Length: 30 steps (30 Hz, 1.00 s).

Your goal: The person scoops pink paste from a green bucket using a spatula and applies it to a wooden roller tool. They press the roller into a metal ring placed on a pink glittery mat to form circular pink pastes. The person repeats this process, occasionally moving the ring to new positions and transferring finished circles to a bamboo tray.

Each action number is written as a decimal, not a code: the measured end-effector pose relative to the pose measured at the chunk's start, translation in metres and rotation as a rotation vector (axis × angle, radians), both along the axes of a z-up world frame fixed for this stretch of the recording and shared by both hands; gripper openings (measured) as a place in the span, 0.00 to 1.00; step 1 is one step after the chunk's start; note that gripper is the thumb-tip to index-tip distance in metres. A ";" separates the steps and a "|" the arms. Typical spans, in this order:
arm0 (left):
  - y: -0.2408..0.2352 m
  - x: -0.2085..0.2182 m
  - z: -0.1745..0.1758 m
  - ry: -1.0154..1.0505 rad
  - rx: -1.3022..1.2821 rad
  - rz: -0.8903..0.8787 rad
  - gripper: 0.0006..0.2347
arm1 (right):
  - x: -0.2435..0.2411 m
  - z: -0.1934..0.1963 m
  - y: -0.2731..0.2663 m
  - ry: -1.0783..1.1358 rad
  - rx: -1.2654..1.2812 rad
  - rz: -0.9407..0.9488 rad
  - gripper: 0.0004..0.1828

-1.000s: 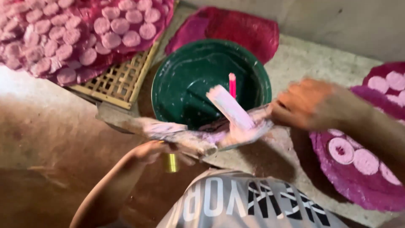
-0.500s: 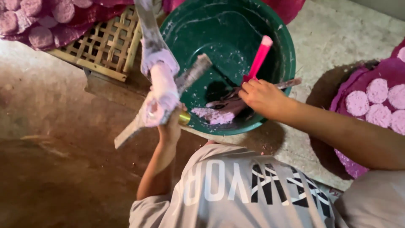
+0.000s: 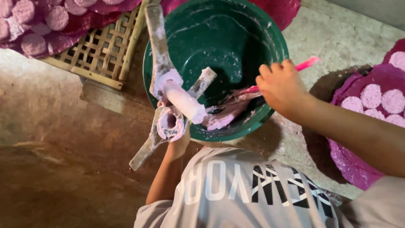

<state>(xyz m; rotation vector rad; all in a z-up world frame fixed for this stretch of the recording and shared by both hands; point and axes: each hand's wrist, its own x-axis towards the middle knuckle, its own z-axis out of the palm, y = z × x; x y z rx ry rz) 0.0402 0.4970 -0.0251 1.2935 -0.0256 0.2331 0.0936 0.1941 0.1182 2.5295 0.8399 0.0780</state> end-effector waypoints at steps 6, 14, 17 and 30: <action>0.000 -0.013 -0.010 0.014 0.054 -0.055 0.10 | -0.019 0.048 -0.023 0.000 0.238 -0.201 0.05; 0.011 -0.045 -0.031 0.064 0.171 -0.052 0.10 | -0.027 0.045 0.047 0.540 0.133 -0.075 0.12; 0.017 -0.038 -0.031 0.103 0.131 0.106 0.10 | -0.015 0.061 0.027 0.723 0.105 -0.293 0.23; 0.010 -0.041 -0.049 0.127 0.023 0.201 0.09 | -0.057 -0.040 0.062 0.667 0.236 -0.068 0.13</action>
